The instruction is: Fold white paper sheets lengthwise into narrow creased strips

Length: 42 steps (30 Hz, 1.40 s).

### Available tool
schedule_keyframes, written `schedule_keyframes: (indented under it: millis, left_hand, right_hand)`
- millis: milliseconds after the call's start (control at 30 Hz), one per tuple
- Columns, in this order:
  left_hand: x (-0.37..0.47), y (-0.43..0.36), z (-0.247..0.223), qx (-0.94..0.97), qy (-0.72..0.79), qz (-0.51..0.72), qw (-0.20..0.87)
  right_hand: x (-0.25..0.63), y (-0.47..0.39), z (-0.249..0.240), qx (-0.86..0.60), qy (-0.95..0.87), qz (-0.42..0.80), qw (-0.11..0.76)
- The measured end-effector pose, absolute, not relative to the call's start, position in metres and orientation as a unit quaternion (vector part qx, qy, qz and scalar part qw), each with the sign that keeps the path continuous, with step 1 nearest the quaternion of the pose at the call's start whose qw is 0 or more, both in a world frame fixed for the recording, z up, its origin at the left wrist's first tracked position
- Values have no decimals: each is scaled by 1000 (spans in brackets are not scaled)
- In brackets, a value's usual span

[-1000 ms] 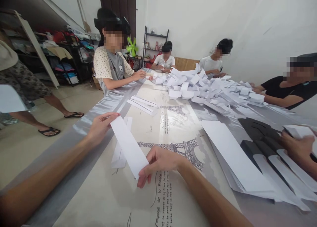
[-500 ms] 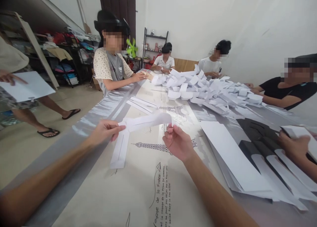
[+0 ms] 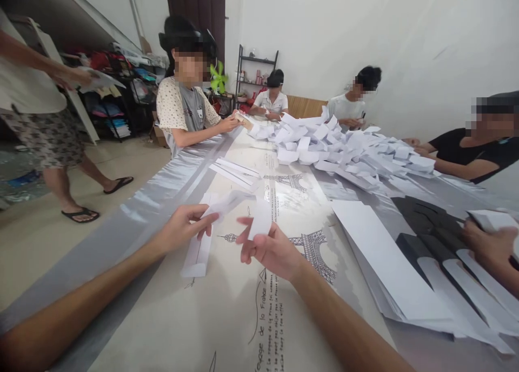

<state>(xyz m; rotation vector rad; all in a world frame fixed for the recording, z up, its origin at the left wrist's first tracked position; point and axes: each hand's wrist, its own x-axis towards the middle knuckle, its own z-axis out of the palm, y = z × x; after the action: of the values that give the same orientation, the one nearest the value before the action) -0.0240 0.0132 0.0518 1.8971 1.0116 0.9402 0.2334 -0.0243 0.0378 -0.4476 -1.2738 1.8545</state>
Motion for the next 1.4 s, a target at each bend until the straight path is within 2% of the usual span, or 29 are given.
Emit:
schedule_keyframes:
  millis: [67,167,233,433,633,800,1000,1267,1400]
  left_hand:
    - [-26,14,55,730,381,375,427]
    - [-24,12,59,691,367,389,487]
    - [-18,6,59,672,363,393,513]
    - [2,-17,48,692,328,271,582]
    - [4,-25,48,715,336,216,573]
    - [0,-24,56,718,318,172,595]
    - [-2,-23,63,725,317,158,590]
    - [-10,-14,63,733,313,106,595]
    - [-19,0,64,739,337,199,548]
  right_hand:
    - [243,-20,43,-181,-554,707,402]
    - [249,-14,49,-204,-631,674,327]
    - [245,-14,50,-232,-645,660,308]
    - [216,-23,38,-373,-616,537,440]
    - [211,-24,35,-381,-561,569,465]
    - [212,-21,41,-396,-436,573,570]
    - [220,-15,45,-398,-382,576,604]
    - [256,5,47,-431,-315,501,681]
    - [271,13,43,-432,-327,465,700]
